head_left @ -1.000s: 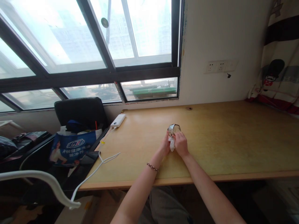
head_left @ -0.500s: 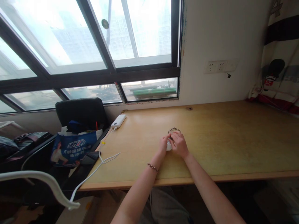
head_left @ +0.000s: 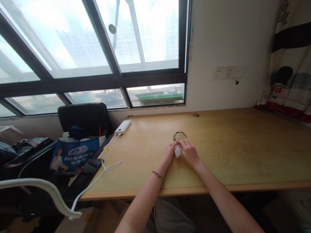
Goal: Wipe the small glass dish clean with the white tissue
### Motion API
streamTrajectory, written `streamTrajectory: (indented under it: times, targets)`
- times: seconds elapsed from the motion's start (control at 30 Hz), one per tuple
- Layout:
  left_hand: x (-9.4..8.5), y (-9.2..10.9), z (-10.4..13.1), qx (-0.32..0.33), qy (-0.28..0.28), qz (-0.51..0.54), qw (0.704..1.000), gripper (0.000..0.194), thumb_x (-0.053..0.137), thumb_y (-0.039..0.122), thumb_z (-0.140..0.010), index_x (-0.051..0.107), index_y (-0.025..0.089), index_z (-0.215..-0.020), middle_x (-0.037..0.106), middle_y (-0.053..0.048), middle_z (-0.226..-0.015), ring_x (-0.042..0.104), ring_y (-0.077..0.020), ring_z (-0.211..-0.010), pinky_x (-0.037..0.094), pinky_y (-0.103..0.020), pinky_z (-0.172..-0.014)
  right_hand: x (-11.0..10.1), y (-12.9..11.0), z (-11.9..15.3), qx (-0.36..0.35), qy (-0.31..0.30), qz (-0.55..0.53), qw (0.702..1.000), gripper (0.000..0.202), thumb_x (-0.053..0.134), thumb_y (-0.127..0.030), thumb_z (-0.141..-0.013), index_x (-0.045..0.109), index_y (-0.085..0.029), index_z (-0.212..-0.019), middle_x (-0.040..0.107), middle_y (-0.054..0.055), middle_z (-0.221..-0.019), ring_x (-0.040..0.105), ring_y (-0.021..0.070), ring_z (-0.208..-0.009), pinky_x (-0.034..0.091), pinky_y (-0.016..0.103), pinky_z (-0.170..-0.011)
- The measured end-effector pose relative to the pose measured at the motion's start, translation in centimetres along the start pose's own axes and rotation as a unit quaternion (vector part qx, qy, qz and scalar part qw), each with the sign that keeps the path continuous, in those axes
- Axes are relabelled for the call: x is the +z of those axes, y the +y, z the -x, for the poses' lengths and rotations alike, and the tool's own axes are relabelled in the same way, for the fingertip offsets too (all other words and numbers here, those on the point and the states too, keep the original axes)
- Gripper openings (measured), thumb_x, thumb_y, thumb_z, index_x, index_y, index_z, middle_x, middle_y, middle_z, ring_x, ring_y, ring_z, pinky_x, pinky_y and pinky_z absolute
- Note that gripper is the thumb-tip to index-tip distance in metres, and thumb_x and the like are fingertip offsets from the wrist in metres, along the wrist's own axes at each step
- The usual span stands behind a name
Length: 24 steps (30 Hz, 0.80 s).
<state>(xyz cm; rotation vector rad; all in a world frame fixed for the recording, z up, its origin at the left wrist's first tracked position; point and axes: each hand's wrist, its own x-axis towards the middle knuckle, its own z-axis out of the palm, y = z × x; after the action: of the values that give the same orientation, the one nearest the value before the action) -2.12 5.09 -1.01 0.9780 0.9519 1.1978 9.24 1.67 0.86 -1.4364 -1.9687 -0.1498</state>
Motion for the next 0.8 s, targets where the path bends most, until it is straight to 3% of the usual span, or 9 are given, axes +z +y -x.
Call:
streamTrajectory:
  times: [0.1,0.33,0.43,0.57,0.67,0.8]
  targets:
    - [-0.5,-0.4,-0.3,0.003,-0.011,-0.025,1.0,0.038,0.067,0.041,-0.055,0.063,0.009,-0.075,0.057,-0.002,-0.059,0.046,-0.0078,-0.048,0.033,-0.019,-0.046,-0.3,3.2,-1.2,0.022,-0.01,0.021,0.999,0.017,0.04,-0.023,-0.082,0.052,-0.02,-0.093,0.054,0.008,-0.091,0.052,0.0172,-0.076,0.037,0.026,-0.062]
    - [-1.1,-0.3,-0.6,-0.016,0.006,0.027,0.999,0.049,0.073,0.033,-0.047,0.061,0.011,-0.09,0.06,-0.004,-0.067,0.052,-0.0091,-0.053,0.039,-0.021,-0.051,-2.2,14.2,-4.8,0.178,-0.015,0.1,0.979,0.013,0.045,-0.02,-0.078,0.052,-0.013,-0.086,0.051,0.012,-0.092,0.053,0.017,-0.074,0.038,0.027,-0.063]
    - [-0.8,0.2,-0.4,-0.02,-0.008,0.057,0.998,0.054,0.075,0.03,-0.046,0.06,0.012,-0.094,0.06,-0.003,-0.069,0.053,-0.0097,-0.055,0.041,-0.022,-0.054,-3.0,17.7,-5.2,0.238,-0.023,0.096,0.966,0.011,0.047,-0.019,-0.077,0.052,-0.012,-0.083,0.05,0.013,-0.092,0.053,0.0178,-0.075,0.038,0.03,-0.066]
    - [-0.6,0.6,-0.4,-0.017,-0.02,0.072,0.997,0.055,0.075,0.026,-0.046,0.059,0.013,-0.097,0.061,-0.003,-0.071,0.054,-0.0105,-0.058,0.042,-0.023,-0.059,-4.2,19.8,-5.2,0.302,0.026,0.0,0.953,0.009,0.048,-0.021,-0.077,0.05,-0.014,-0.073,0.05,0.01,-0.086,0.052,0.018,-0.076,0.037,0.033,-0.069]
    - [-0.6,0.6,-0.4,-0.014,-0.03,0.075,0.997,0.055,0.074,0.024,-0.048,0.057,0.013,-0.1,0.061,-0.003,-0.073,0.054,-0.0102,-0.059,0.043,-0.023,-0.06,-5.0,20.0,-5.3,0.349,0.105,-0.103,0.925,0.015,0.045,-0.023,-0.078,0.048,-0.015,-0.066,0.049,0.008,-0.076,0.052,0.0178,-0.075,0.037,0.033,-0.07]
    - [-0.7,0.6,-0.4,-0.013,-0.042,0.075,0.996,0.055,0.073,0.023,-0.051,0.054,0.013,-0.102,0.062,-0.005,-0.076,0.055,-0.0112,-0.062,0.043,-0.023,-0.06,-5.9,19.8,-5.8,0.381,0.136,-0.152,0.902,0.018,0.043,-0.024,-0.08,0.047,-0.015,-0.065,0.047,0.006,-0.072,0.052,0.0176,-0.075,0.037,0.034,-0.07]
